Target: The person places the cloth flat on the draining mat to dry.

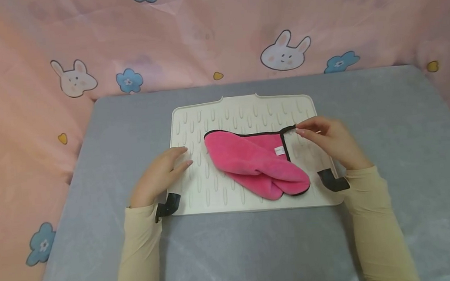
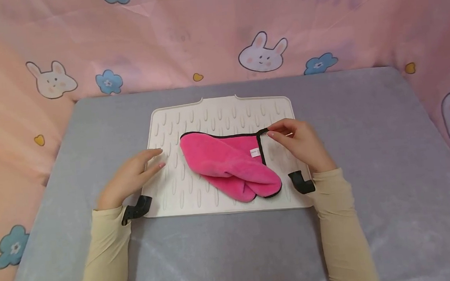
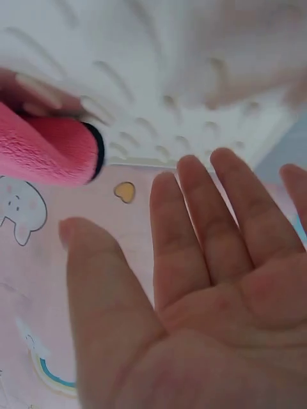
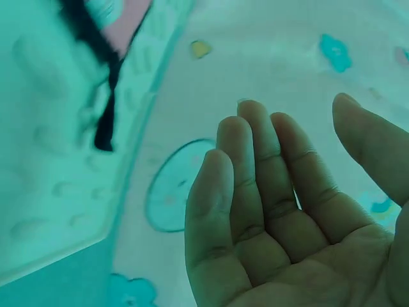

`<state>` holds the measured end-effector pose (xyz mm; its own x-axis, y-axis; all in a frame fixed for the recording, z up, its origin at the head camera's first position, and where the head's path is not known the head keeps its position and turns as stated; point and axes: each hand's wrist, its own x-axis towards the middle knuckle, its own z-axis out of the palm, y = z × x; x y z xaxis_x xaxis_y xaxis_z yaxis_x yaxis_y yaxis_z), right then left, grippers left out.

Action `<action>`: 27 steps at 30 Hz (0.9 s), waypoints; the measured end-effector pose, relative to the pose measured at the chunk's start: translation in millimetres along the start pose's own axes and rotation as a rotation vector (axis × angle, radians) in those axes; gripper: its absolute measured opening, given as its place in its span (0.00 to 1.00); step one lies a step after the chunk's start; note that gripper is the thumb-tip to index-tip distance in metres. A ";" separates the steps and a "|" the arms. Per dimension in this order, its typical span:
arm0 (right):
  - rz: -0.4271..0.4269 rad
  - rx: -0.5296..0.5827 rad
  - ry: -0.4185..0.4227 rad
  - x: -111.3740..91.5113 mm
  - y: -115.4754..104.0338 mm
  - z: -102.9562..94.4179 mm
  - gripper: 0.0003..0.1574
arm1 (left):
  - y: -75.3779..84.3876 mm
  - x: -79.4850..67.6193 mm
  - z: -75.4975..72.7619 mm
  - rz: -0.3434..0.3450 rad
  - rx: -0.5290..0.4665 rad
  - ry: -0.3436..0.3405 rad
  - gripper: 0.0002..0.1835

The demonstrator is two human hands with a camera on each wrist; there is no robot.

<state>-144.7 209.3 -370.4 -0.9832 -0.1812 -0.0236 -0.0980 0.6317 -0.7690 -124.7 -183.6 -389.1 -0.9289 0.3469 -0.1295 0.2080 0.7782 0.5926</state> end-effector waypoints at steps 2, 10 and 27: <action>0.023 -0.016 -0.008 4.3 5.6 -1.3 0.21 | 2.8 10.6 5.3 0.014 -0.008 0.023 0.26; 0.091 0.027 -0.120 21.9 22.6 16.1 0.23 | 7.0 45.2 36.5 0.053 -0.098 0.170 0.23; 0.165 0.011 -0.079 24.8 29.4 38.1 0.17 | 6.3 50.7 54.8 0.033 -0.293 0.255 0.19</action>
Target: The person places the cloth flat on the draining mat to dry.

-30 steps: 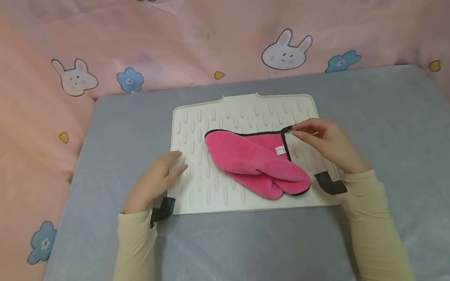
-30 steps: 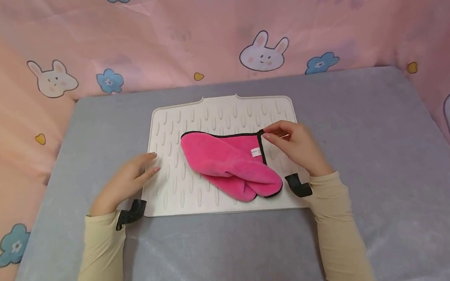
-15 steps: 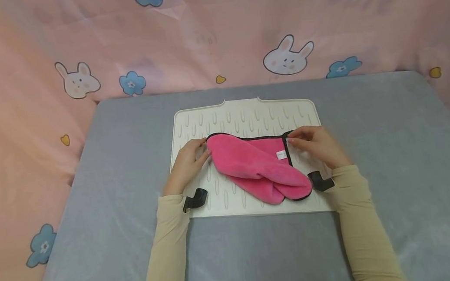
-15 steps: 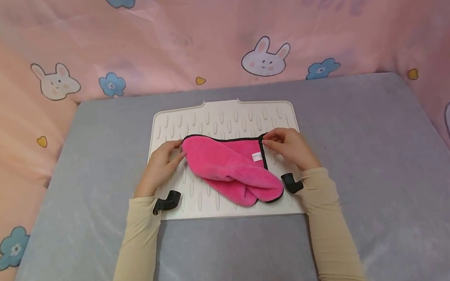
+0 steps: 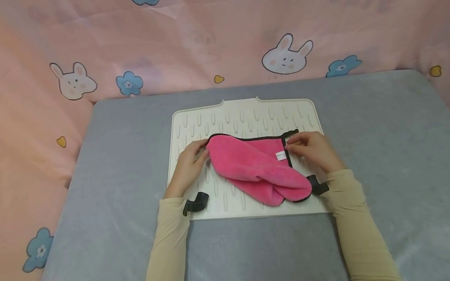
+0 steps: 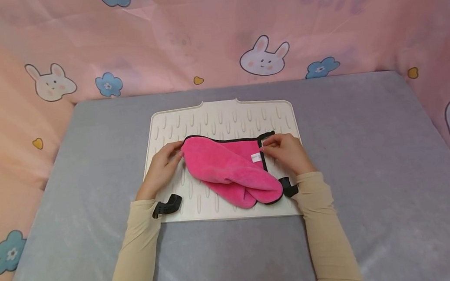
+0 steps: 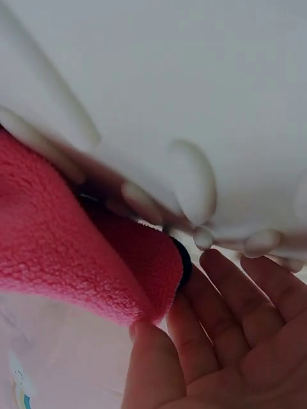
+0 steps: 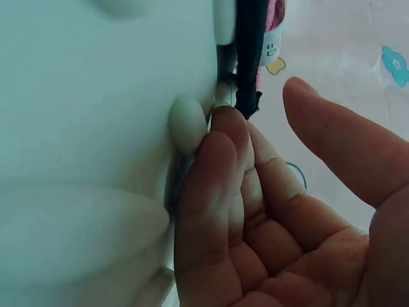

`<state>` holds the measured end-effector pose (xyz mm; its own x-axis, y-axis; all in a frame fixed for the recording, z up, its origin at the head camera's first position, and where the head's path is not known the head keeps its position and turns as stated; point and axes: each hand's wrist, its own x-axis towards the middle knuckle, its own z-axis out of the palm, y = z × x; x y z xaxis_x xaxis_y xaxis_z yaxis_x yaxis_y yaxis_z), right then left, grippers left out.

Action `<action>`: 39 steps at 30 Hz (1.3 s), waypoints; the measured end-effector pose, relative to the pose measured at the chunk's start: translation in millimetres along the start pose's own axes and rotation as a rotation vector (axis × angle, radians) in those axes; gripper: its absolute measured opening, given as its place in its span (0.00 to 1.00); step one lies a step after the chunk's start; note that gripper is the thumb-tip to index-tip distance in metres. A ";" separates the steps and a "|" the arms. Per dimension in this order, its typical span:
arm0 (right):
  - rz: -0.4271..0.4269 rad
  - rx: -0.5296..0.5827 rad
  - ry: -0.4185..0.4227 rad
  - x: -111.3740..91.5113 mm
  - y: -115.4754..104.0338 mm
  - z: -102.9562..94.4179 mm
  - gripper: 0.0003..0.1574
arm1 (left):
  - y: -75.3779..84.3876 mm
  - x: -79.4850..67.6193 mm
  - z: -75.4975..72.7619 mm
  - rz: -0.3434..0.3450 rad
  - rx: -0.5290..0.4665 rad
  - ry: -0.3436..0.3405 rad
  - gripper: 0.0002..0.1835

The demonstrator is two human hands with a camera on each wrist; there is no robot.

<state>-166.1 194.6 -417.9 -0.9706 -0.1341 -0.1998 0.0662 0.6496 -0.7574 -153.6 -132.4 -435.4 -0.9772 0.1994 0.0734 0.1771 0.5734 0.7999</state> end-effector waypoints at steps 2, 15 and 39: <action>-0.017 -0.012 -0.001 0.0 0.3 0.8 0.16 | -0.9 -0.4 0.6 -0.021 -0.036 0.009 0.18; -0.023 -0.078 -0.048 0.4 0.4 3.5 0.13 | -2.2 0.7 0.7 -0.069 -0.204 0.021 0.14; -0.107 0.096 0.026 -0.7 6.1 2.0 0.09 | -1.7 -0.3 0.7 -0.083 -0.245 -0.001 0.16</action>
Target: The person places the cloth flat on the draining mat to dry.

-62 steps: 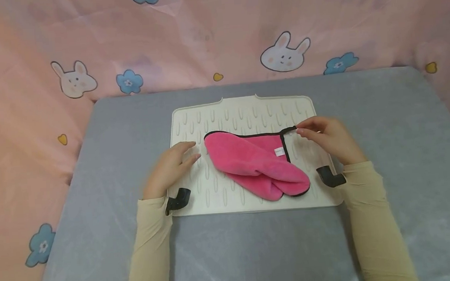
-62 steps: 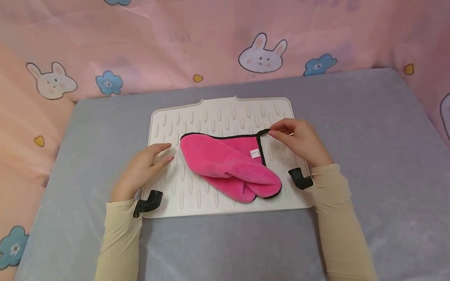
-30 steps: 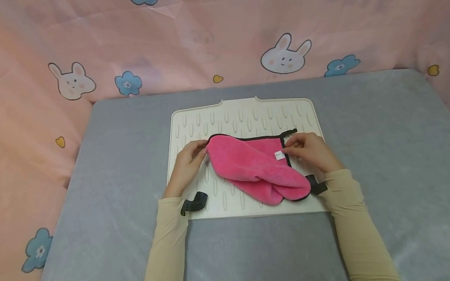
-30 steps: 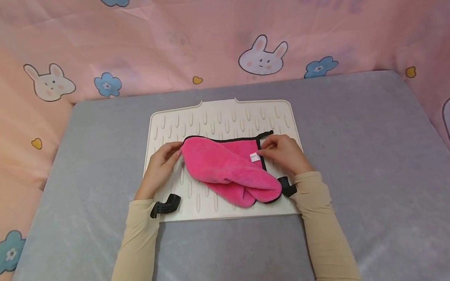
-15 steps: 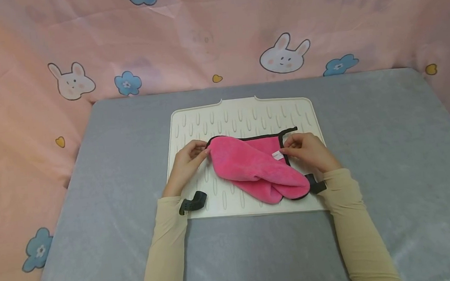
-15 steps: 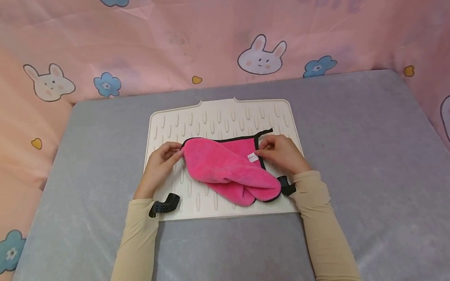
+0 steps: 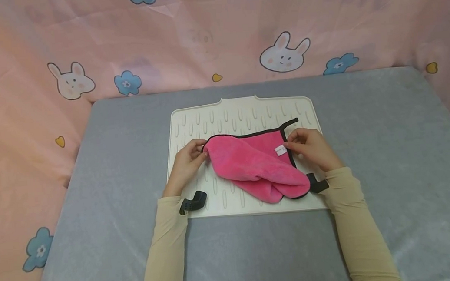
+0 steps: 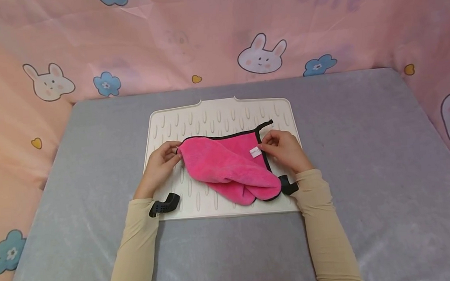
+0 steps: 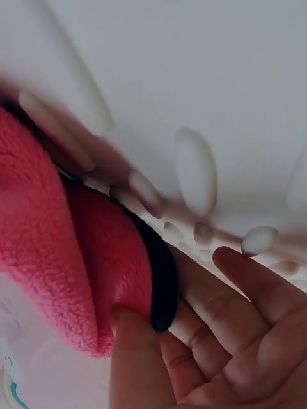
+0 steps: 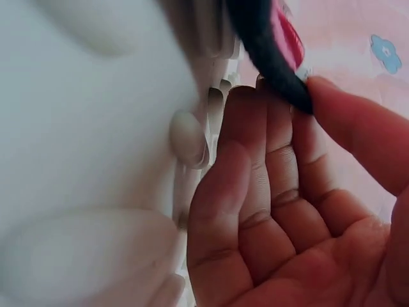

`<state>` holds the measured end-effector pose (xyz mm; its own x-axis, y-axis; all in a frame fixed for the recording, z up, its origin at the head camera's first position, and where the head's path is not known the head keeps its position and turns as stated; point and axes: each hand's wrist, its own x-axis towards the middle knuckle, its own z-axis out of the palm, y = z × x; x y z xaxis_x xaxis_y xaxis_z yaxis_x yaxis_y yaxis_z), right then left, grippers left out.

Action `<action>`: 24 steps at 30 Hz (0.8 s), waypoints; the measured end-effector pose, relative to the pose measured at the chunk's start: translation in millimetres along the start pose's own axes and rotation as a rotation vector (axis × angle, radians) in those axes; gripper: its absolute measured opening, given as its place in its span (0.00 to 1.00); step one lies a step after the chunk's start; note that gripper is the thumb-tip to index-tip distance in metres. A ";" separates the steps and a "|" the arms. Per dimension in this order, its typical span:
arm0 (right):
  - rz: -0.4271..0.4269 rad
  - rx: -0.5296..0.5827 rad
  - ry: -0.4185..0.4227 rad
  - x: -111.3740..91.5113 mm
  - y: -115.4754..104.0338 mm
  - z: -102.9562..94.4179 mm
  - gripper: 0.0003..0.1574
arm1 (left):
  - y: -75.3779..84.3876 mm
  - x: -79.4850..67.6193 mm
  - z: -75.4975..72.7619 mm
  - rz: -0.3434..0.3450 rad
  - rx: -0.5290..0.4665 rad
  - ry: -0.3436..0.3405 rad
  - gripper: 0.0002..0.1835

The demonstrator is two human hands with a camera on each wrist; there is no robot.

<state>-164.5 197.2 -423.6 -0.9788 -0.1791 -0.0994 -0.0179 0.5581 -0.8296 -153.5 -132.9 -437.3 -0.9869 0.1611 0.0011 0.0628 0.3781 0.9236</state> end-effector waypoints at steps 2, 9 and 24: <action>-0.001 0.022 0.020 -0.2 -0.6 -0.6 0.10 | 0.5 0.1 -0.5 -0.009 -0.004 0.023 0.15; 0.003 0.082 0.080 -0.1 -1.5 -1.6 0.11 | 2.0 -0.6 -1.9 -0.014 -0.009 0.072 0.15; 0.027 0.183 0.186 0.2 3.2 -0.5 0.10 | -0.6 -0.8 -4.1 -0.058 -0.024 0.117 0.14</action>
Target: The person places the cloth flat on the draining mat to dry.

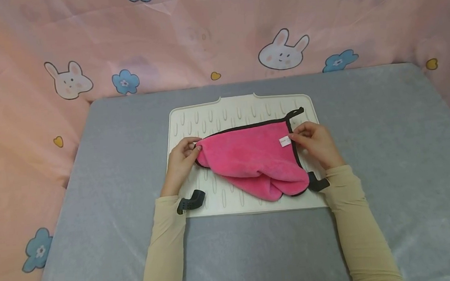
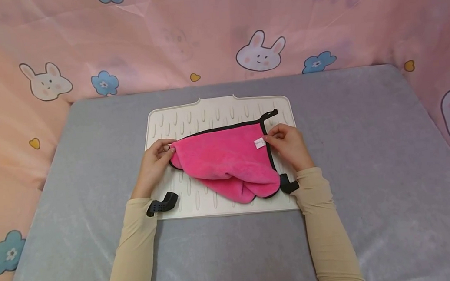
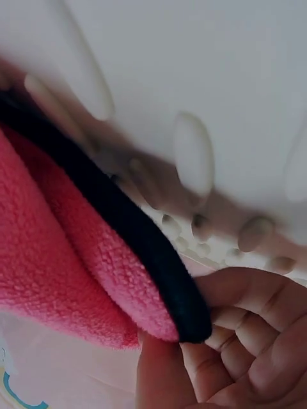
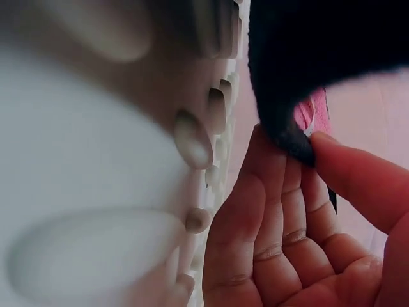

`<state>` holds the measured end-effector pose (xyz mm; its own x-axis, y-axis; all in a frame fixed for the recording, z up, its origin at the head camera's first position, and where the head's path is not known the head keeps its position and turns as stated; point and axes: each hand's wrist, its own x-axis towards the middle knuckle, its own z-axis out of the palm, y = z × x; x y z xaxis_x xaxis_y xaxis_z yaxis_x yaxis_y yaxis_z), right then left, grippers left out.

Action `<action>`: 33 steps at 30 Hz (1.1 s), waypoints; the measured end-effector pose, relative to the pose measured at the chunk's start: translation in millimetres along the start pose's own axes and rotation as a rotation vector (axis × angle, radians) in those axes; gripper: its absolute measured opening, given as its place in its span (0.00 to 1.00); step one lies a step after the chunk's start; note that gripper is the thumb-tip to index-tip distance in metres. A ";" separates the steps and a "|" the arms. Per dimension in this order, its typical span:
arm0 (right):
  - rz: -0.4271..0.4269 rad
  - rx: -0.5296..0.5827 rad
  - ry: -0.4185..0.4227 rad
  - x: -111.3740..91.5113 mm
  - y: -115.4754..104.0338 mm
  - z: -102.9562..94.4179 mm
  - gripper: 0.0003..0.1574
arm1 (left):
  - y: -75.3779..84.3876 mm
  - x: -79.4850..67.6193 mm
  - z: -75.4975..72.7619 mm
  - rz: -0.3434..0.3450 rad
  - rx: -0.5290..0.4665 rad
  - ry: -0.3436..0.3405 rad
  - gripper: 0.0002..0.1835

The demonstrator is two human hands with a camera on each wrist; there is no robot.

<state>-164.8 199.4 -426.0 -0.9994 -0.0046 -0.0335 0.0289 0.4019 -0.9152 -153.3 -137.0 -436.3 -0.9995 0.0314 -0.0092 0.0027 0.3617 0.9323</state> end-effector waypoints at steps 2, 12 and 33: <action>0.015 -0.001 0.019 0.2 0.1 -0.5 0.10 | 0.0 0.5 0.2 -0.040 0.001 -0.039 0.16; 0.068 0.019 0.101 -0.7 -0.8 -3.7 0.12 | 0.4 0.4 0.9 -0.110 -0.078 -0.172 0.20; 0.077 0.057 0.158 0.0 2.5 -3.4 0.10 | -0.3 -2.0 2.3 -0.182 -0.331 -0.381 0.16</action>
<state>-164.8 203.5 -427.0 -0.9844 0.1700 -0.0452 0.1020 0.3425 -0.9340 -151.3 -135.0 -437.4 -0.8999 0.3543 -0.2543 -0.2412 0.0817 0.9670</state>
